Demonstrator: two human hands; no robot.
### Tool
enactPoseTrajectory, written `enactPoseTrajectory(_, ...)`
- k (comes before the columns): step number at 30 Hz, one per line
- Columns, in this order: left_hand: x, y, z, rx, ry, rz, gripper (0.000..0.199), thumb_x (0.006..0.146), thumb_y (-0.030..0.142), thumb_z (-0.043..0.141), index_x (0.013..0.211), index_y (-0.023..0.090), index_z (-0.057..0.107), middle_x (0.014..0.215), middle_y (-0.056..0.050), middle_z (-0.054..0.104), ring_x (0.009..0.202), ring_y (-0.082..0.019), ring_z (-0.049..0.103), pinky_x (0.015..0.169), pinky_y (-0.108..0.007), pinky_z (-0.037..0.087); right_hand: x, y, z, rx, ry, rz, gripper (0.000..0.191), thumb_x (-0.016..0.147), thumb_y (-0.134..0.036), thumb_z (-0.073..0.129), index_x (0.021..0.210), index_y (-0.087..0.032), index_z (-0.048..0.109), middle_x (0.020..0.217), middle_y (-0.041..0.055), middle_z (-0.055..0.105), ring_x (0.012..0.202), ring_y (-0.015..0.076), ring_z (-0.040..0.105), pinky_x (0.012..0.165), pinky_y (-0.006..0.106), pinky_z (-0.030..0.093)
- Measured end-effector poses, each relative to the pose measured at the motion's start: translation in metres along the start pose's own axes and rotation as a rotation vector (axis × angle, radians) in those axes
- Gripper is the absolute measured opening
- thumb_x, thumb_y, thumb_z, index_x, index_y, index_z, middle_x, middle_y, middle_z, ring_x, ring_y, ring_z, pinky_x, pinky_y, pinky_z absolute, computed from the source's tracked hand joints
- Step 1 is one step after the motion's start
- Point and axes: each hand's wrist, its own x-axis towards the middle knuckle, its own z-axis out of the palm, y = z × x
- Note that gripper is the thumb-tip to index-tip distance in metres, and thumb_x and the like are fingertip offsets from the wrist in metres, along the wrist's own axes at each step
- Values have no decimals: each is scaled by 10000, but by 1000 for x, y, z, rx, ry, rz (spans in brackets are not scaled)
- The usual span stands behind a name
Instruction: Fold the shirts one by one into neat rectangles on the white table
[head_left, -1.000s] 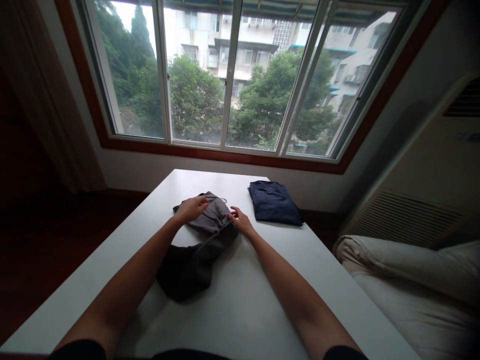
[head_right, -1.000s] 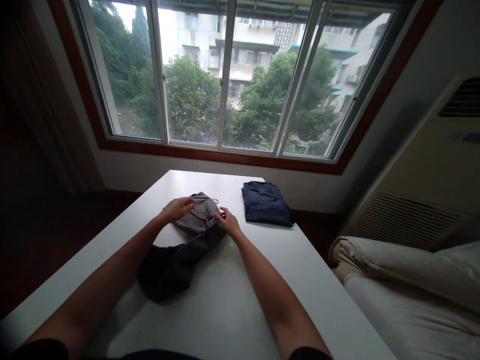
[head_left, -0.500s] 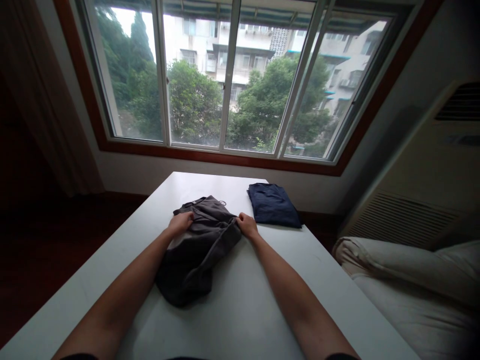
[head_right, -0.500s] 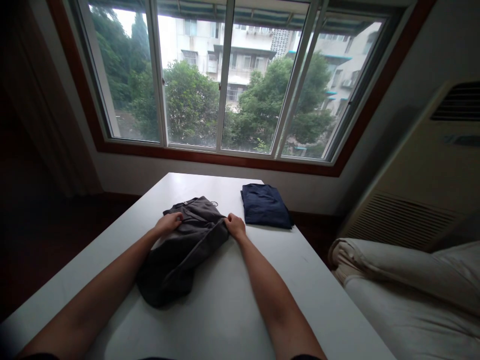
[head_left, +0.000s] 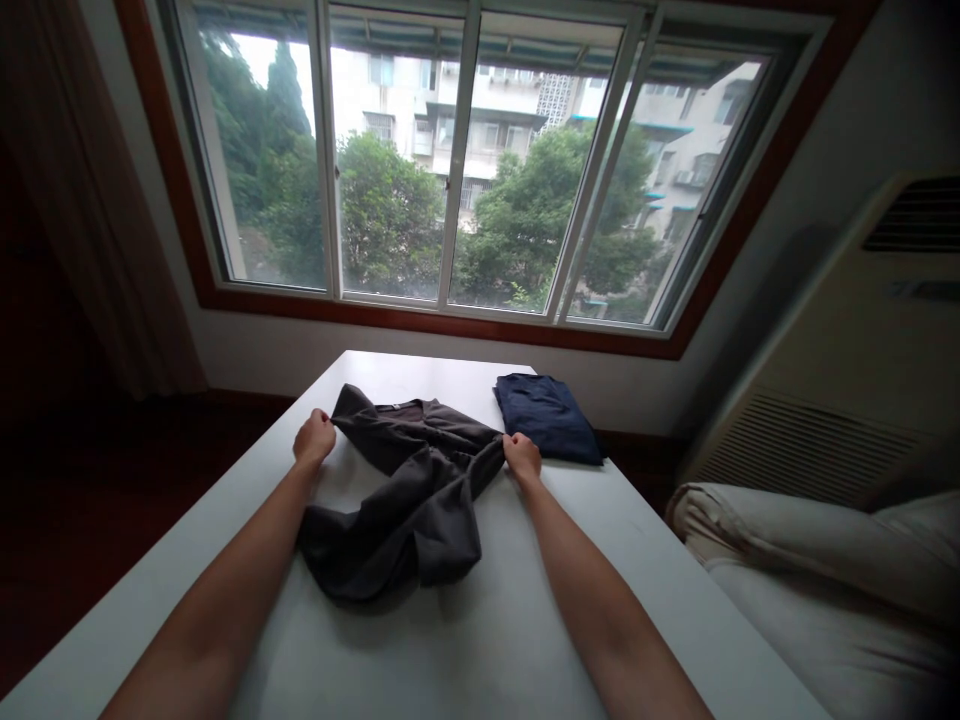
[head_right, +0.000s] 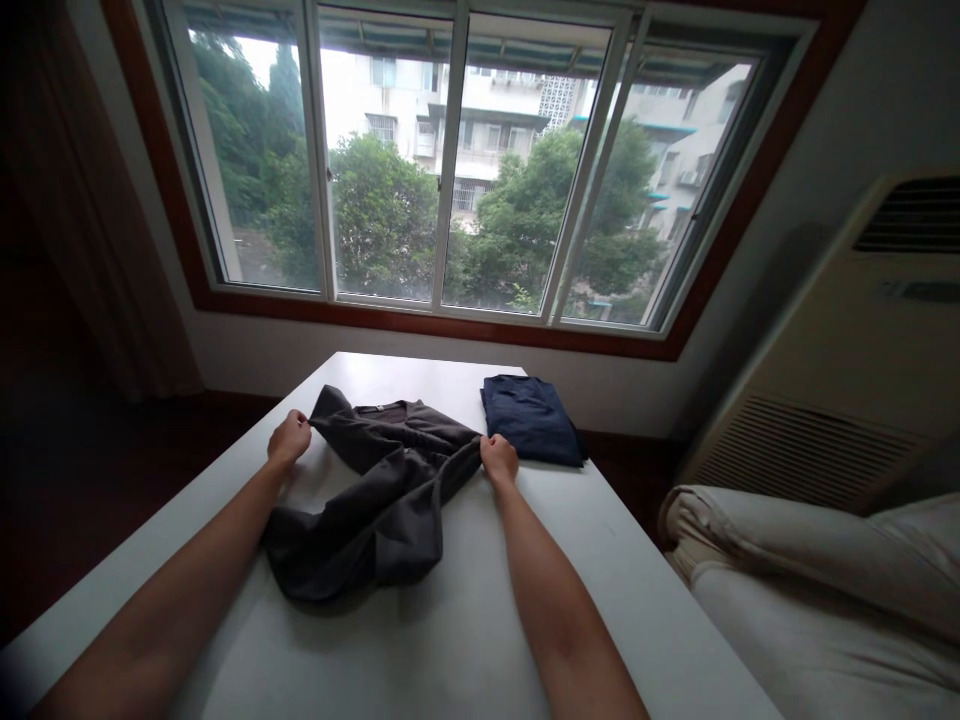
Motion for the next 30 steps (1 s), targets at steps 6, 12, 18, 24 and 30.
enactPoseTrajectory(6,-6,8,-2,-33,137,133,280,951,269,490,1182,180,622,1246,-160,670,1189,-318,613,1026,-418,483,-12,-19,-4,12,162,-247,241,930,-263,493,1016,-191,706,1032,118,715,1014,257,628,921,326,447)
enactPoseTrajectory(12,-39,65,8,-13,-36,710,438,899,194,550,1319,239,665,1500,-81,581,1445,-302,435,1262,-498,252,-30,-52,-2,119,-17,-664,258,952,-182,500,1046,-209,739,1121,87,724,1119,244,601,1062,341,406)
enactPoseTrajectory(18,-72,75,35,27,-305,875,395,818,48,530,1085,223,763,1136,-87,760,1172,-276,642,1246,-464,246,-41,-54,24,-28,-363,-667,439,918,-63,499,1193,-273,769,1203,49,735,1172,233,618,1044,311,454)
enactPoseTrajectory(24,-46,61,11,92,-298,607,307,777,102,565,941,244,783,1048,-75,791,1091,-277,684,979,-344,460,-34,-36,28,-185,-121,-472,394,990,-206,526,1345,-207,695,1382,201,600,1335,335,499,1103,433,419)
enactPoseTrajectory(30,-11,-6,-26,102,6,183,259,816,193,524,942,231,747,994,-114,770,1029,-326,678,876,-400,455,-27,-31,15,-314,-95,-251,369,994,-420,571,1235,-194,735,1260,233,661,1216,360,600,980,456,492)
